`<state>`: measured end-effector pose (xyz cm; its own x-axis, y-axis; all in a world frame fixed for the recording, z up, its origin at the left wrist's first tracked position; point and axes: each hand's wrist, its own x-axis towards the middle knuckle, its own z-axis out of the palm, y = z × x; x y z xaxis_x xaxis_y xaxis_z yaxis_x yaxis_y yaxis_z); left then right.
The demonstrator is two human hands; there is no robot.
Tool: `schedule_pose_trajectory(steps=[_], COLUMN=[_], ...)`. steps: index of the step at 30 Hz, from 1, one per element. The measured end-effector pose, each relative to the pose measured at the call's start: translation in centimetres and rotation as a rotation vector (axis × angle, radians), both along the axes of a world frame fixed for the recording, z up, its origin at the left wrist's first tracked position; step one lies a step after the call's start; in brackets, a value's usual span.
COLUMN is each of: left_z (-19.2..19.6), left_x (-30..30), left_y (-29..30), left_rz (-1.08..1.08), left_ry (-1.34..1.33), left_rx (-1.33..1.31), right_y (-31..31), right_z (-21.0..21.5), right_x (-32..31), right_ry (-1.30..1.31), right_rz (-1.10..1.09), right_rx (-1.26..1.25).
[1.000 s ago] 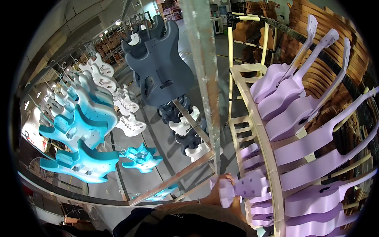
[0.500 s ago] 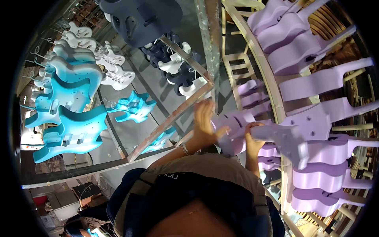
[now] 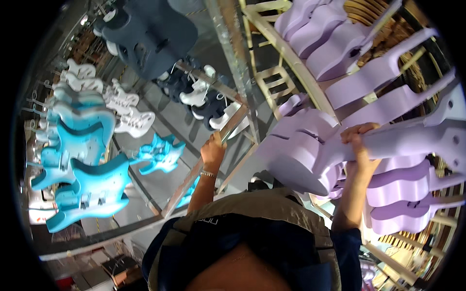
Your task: The person repeatedly picks up light purple plastic parts from a rack, places them on a workbench, and sands the edges using a sanding block. The person also uses a small tool to scrape or clean the edges of the parts. After finishing, the person returns the parts to the rack and repeats the process with new items.
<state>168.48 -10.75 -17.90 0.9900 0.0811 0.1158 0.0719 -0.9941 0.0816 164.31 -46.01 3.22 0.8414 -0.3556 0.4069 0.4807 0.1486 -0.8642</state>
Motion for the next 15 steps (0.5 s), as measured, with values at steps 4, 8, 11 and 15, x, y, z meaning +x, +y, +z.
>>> schedule_pose_trajectory(steps=[4, 8, 11, 15], left_z=[0.0, 0.4, 0.2, 0.4], left_x=[-0.4, -0.5, -0.4, -0.5], left_y=[0.5, 0.1, 0.0, 0.2], left_rz=[-0.028, -0.061, -0.062, -0.040], left_ry=[-0.018, -0.040, -0.036, -0.014], left_rx=[-0.056, -0.009, -0.003, 0.055], right_y=[-2.3, -3.4, -6.4, -4.7], right_z=[4.9, 11.7, 16.4, 22.6], right_x=[0.4, 0.7, 2.8, 6.6], right_ry=[-0.081, -0.155, -0.250, -0.508], right_rz=[0.097, 0.140, 0.331, 0.299], right_rx=[-0.002, -0.094, -0.122, -0.084])
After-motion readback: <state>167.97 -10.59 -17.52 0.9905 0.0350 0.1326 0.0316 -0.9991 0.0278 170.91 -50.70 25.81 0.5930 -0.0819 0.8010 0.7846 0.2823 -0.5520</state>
